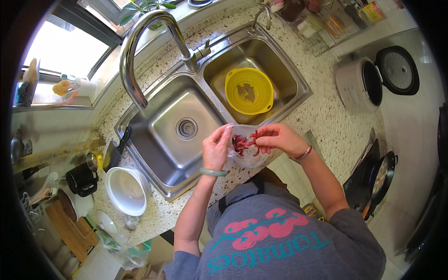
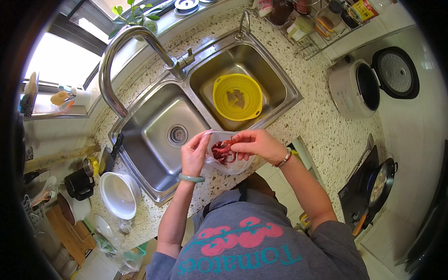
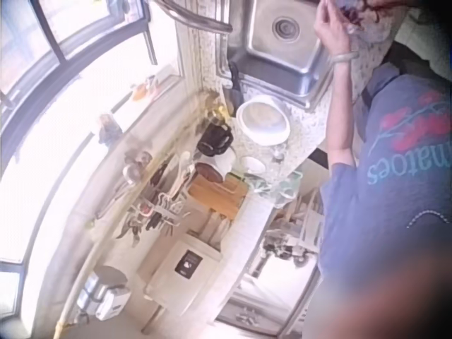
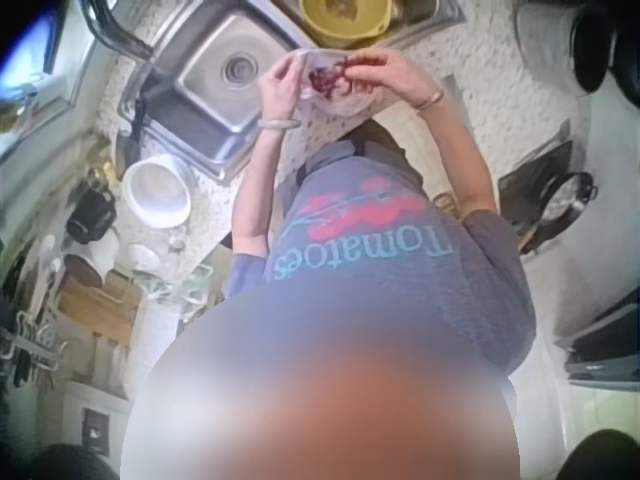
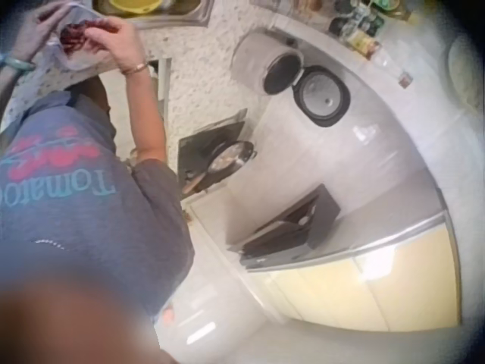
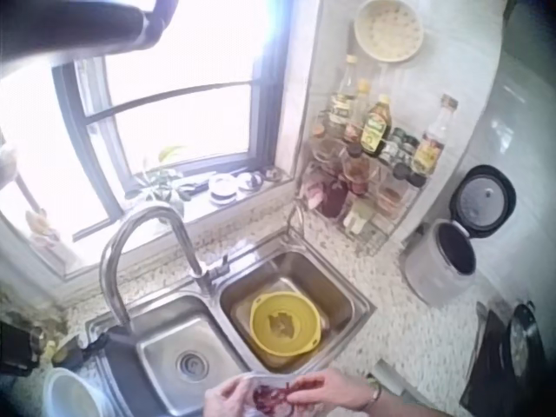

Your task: The person moves a green bowl to a shelf, then opens a small jar and pours its contents into a white bowl. They then open a plastic bag containing red dried chilies and transfer them into a yellow colander in the sink.

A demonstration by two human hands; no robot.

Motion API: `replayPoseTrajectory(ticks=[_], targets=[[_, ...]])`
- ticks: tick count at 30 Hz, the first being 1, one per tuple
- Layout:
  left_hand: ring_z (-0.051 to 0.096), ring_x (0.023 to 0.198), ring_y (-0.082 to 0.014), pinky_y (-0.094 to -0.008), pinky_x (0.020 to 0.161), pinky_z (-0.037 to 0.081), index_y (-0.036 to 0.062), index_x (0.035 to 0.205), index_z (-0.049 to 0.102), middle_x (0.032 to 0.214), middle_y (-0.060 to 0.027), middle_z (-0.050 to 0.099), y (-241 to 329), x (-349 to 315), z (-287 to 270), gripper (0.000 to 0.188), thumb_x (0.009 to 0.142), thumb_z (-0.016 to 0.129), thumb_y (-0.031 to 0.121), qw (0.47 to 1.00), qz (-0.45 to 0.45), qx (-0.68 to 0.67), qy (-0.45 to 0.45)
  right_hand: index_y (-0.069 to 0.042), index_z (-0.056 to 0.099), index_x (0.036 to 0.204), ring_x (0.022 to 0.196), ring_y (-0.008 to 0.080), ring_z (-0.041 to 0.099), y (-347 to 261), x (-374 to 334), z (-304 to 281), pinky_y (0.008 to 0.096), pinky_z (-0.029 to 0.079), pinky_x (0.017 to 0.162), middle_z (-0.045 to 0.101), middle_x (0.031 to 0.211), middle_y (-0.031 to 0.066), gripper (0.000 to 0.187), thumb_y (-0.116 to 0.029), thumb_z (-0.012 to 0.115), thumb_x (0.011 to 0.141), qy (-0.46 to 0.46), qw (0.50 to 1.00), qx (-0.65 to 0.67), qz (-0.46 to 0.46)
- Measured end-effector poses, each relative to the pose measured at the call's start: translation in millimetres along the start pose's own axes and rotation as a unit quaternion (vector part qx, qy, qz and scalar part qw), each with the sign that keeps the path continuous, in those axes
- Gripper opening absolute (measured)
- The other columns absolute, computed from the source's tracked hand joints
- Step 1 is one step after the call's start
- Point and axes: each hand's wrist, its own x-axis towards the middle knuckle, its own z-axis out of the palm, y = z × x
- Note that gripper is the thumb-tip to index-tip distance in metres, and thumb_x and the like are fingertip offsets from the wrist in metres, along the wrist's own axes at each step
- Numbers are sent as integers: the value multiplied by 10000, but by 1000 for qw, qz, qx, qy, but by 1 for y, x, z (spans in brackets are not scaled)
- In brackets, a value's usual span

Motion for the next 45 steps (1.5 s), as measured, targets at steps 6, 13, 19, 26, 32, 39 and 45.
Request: replayPoseTrajectory(ticks=[6, 13, 19, 26, 32, 39, 45], targets=[[458, 632, 2, -171, 548, 372, 23, 1089, 706, 796, 67, 634, -5, 4, 9, 229, 953, 622, 189, 999, -18, 39, 7, 23, 672, 1038, 658, 67, 627, 4, 53, -44, 198, 487, 560, 692, 838, 39, 249, -177, 673, 888, 201, 976, -62, -58], [552, 670, -39, -212, 606, 479, -23, 1084, 676, 791, 14, 649, 12, -1, 25, 233, 954, 600, 154, 999, -48, 15, -5, 34, 662, 1065, 674, 103, 650, 76, 138, -96, 236, 551, 542, 704, 859, 67, 272, -140, 690, 858, 351, 930, -77, -74], [532, 624, -37, -218, 575, 469, -24, 1075, 672, 776, 10, 642, 4, -8, 18, 217, 948, 598, 135, 998, -47, 47, 0, 34, 656, 1048, 707, 121, 659, 77, 127, -107, 241, 546, 568, 699, 914, 75, 266, -162, 678, 871, 370, 923, -70, -78], [575, 702, -46, -226, 639, 482, -13, 1079, 671, 838, -3, 672, 15, -19, 14, 212, 939, 610, 135, 997, -39, 72, 4, -79, 639, 1113, 786, 175, 674, 31, 22, -20, 310, 527, 687, 695, 975, 58, 323, -282, 680, 865, 200, 909, -334, -150], [659, 752, -155, -281, 696, 511, 63, 1118, 676, 917, -80, 705, 27, -41, -12, 261, 871, 683, 148, 974, 5, 224, 15, -72, 629, 1071, 747, 187, 667, 49, -2, -1, 300, 521, 665, 684, 881, 102, 243, -137, 672, 841, 245, 796, -538, -129], [619, 840, -274, -371, 752, 498, 143, 1171, 644, 922, -102, 629, 51, -81, -63, 463, 726, 772, 154, 882, 96, 461, -3, -29, 656, 985, 653, 87, 581, 19, -8, 23, 248, 472, 609, 647, 751, 15, 170, -149, 679, 867, 174, 958, -169, -152], [600, 706, -250, -314, 651, 470, 13, 1009, 680, 802, -110, 608, 53, -103, -102, 260, 757, 731, 56, 895, 120, 426, 50, -25, 670, 947, 634, 54, 514, 9, -8, 47, 222, 427, 585, 586, 701, -14, 151, -144, 691, 856, 232, 922, -244, -191]])
